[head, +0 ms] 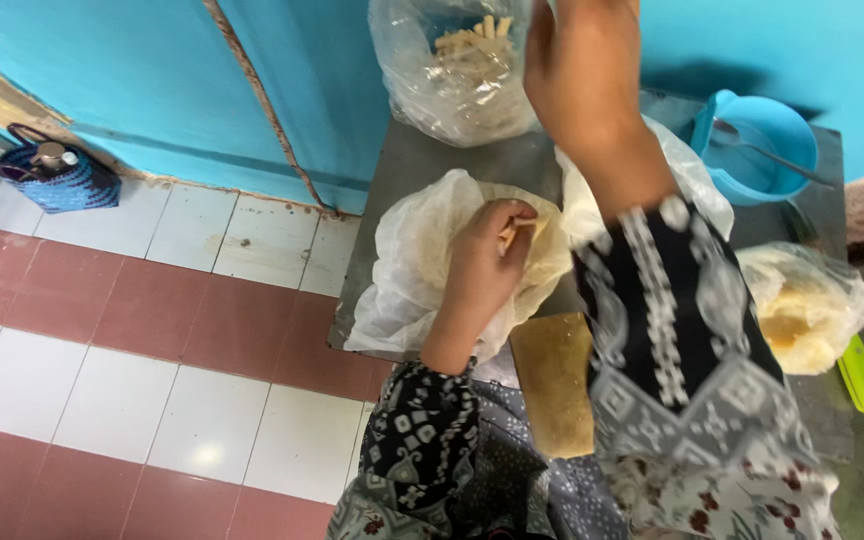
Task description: The person sits at a small table and folds filled pastry wrappers. They scoop filling from a plastic bag with a spoon onto a square wrapper on a cutting board, fold the wrapper over the filling and press the edges closed, then place the finished parcel on a growing stack of folded wrappers.
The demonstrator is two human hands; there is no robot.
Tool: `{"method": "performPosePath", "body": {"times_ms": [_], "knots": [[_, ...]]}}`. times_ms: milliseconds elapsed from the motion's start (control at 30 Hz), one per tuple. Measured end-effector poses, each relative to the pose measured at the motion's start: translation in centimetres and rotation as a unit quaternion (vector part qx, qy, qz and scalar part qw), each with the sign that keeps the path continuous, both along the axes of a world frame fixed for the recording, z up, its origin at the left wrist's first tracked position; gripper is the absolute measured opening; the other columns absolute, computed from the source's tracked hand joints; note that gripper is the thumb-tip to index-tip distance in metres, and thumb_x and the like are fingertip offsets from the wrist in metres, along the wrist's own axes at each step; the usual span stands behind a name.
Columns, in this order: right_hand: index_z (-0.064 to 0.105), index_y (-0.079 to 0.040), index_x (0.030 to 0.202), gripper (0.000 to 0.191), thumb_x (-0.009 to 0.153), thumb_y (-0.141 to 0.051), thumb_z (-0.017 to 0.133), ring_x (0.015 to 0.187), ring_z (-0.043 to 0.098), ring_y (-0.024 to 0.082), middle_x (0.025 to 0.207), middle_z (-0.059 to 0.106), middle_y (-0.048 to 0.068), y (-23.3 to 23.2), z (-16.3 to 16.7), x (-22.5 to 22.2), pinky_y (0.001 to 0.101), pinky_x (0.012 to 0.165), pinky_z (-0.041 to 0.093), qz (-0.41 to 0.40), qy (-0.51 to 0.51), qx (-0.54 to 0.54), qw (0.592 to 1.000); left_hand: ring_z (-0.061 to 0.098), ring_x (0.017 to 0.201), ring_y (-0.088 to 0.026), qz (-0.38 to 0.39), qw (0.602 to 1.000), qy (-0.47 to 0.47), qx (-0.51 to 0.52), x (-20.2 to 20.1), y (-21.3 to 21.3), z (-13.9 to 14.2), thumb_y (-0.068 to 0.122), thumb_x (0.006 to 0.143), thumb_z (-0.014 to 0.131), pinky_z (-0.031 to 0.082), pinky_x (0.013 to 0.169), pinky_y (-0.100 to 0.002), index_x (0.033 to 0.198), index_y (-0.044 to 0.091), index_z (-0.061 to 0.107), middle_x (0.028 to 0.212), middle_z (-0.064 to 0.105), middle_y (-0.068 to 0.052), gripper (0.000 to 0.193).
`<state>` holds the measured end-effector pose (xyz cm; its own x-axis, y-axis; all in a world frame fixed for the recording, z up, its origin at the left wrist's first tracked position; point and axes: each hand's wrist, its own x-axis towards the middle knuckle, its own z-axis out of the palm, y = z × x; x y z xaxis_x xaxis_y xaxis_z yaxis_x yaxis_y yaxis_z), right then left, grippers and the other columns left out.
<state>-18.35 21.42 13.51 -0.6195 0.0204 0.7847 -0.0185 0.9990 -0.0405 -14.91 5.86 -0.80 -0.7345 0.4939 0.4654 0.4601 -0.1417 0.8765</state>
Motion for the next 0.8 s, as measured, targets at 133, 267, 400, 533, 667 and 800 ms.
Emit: {"method": "performPosePath", "body": {"times_ms": [133,267,400,533,667,800], "knots": [[0.043,0.001,0.152,0.060,0.096,0.006,0.064,0.099,0.071,0.020,0.103,0.070,0.010,-2.6,-1.8,11.9,0.0302,0.080,0.054,0.121,-0.179,-0.354,0.910,0.066,0.091,-0.008,-0.215,0.935,-0.267,0.087,0.8,-1.3,0.3,0.007,0.101,0.068,0.054,0.082,-0.024,0.125,0.002,0.064,0.104,0.070,-0.001,0.025],[0.046,0.000,0.152,0.070,0.087,0.013,0.069,0.098,0.065,0.013,0.103,0.064,0.005,-4.5,-3.9,19.7,0.0288,0.088,0.056,0.122,-0.155,-0.585,0.787,0.065,0.096,-0.008,-0.319,0.890,-0.310,0.098,3.9,-1.5,0.6,0.006,0.097,0.073,0.054,0.086,-0.024,0.130,0.002,0.058,0.105,0.068,-0.003,0.037],[0.052,0.001,0.144,0.059,0.089,0.017,0.068,0.099,0.066,0.014,0.103,0.068,0.006,-5.2,-6.3,25.1,0.0265,0.088,0.056,0.073,0.011,-0.687,0.723,0.064,0.097,-0.007,-0.340,0.835,-0.420,0.100,8.8,-1.8,-0.2,0.011,0.095,0.072,0.053,0.083,-0.024,0.135,0.006,0.061,0.111,0.069,-0.003,0.042],[0.056,0.001,0.135,0.047,0.092,0.016,0.068,0.099,0.066,0.013,0.107,0.067,0.007,-6.2,-8.7,27.9,0.0259,0.088,0.056,0.063,0.137,-0.713,0.685,0.069,0.096,-0.009,-0.327,0.797,-0.504,0.055,13.5,-2.2,-1.9,0.018,0.097,0.069,0.059,0.087,-0.029,0.117,0.004,0.067,0.107,0.073,-0.002,0.024],[0.052,0.000,0.134,0.046,0.092,0.011,0.067,0.099,0.067,0.016,0.107,0.067,0.008,-8.0,-9.1,28.7,0.0262,0.086,0.056,-0.022,0.076,-0.634,0.769,0.067,0.082,-0.010,-0.250,0.854,-0.453,0.043,14.7,-1.9,-3.8,0.017,0.099,0.070,0.058,0.076,-0.029,0.106,0.002,0.071,0.094,0.073,-0.004,0.017],[0.055,0.003,0.126,0.049,0.081,0.008,0.071,0.103,0.066,0.036,0.114,0.065,0.020,-9.4,-8.4,29.4,0.0380,0.091,0.053,-0.039,-0.035,-0.244,0.968,0.071,0.076,-0.013,-0.201,0.864,-0.458,0.052,13.6,-2.1,-4.6,0.018,0.102,0.070,0.061,0.073,-0.031,0.091,-0.001,0.068,0.086,0.072,-0.006,0.021]]}}
